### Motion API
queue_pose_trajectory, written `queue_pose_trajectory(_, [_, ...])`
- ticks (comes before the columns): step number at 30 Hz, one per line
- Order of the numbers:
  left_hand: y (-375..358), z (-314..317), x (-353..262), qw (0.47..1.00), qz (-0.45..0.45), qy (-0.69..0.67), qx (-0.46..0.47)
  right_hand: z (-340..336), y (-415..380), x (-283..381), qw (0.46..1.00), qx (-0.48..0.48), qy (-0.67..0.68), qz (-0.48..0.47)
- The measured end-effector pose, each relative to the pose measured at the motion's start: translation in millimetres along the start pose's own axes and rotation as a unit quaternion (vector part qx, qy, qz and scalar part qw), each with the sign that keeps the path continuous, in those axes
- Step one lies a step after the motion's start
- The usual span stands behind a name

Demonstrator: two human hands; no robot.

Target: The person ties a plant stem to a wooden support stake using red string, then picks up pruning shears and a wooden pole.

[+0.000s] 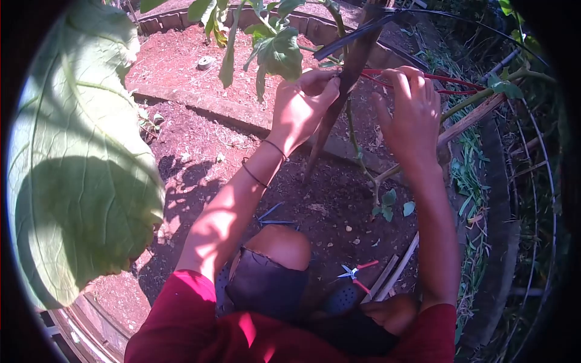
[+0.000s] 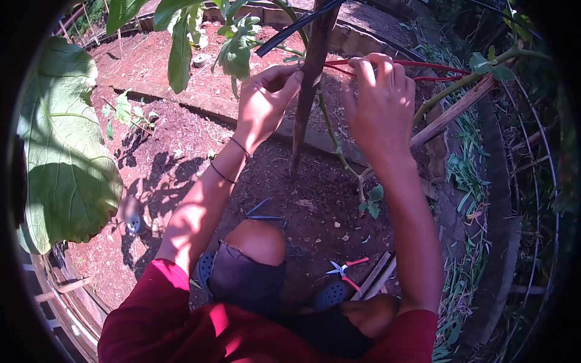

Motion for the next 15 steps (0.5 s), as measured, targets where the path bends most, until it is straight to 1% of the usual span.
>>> queue_pose_trajectory(2, [4.9, 4.8, 11.4, 0.994, -0.013, -0.11, -0.005, 3.3, -1.8, -3.2, 1.0, 0.001, -0.012, 0.0])
queue_pose_trajectory(3, [7.0, 6.2, 14.0, 0.994, -0.013, -0.111, -0.006, 4.3, -1.4, -4.1, 1.0, 0.001, -0.023, 0.001])
queue_pose_trajectory(5, [7.4, 7.9, 16.4, 0.977, -0.045, -0.207, 0.014, 4.1, 0.3, -2.0, 1.0, 0.006, -0.023, -0.004])
queue_pose_trajectory(6, [5.9, 9.4, 15.4, 0.977, -0.046, -0.208, 0.013, 4.3, 0.9, -1.3, 1.0, 0.009, -0.023, -0.008])
queue_pose_trajectory(8, [4.6, 11.2, 13.9, 0.958, -0.072, -0.277, 0.018, 11.6, 0.3, -4.4, 1.0, 0.018, -0.006, -0.016])
queue_pose_trajectory(9, [5.0, 9.8, 16.5, 0.958, -0.072, -0.276, 0.017, 14.9, -0.1, -5.7, 0.999, 0.026, 0.01, -0.022])
queue_pose_trajectory(11, [3.8, 6.2, 22.8, 0.939, -0.12, -0.318, 0.056, 16.1, 0.0, -6.4, 0.999, 0.017, 0.018, -0.024])
queue_pose_trajectory(12, [3.3, 5.3, 25.0, 0.939, -0.121, -0.317, 0.055, 16.2, 0.5, -5.8, 0.999, 0.007, 0.025, -0.025])
queue_pose_trajectory(14, [2.1, 5.8, 29.8, 0.9, -0.157, -0.401, 0.069, 16.2, 1.3, -5.4, 0.999, 0.007, 0.024, -0.027])
queue_pose_trajectory(15, [1.9, 5.7, 31.5, 0.899, -0.158, -0.402, 0.068, 16.6, 1.6, -5.2, 0.999, 0.006, 0.022, -0.027])
Point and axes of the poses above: each hand's wrist, its own y-axis towards the middle knuckle, its own z-axis out of the palm, x = y × z, the point moved 1 cm from there along y, towards the middle knuckle, and after that the axes turned 9 degrees about -z, right-handed, at the moved point
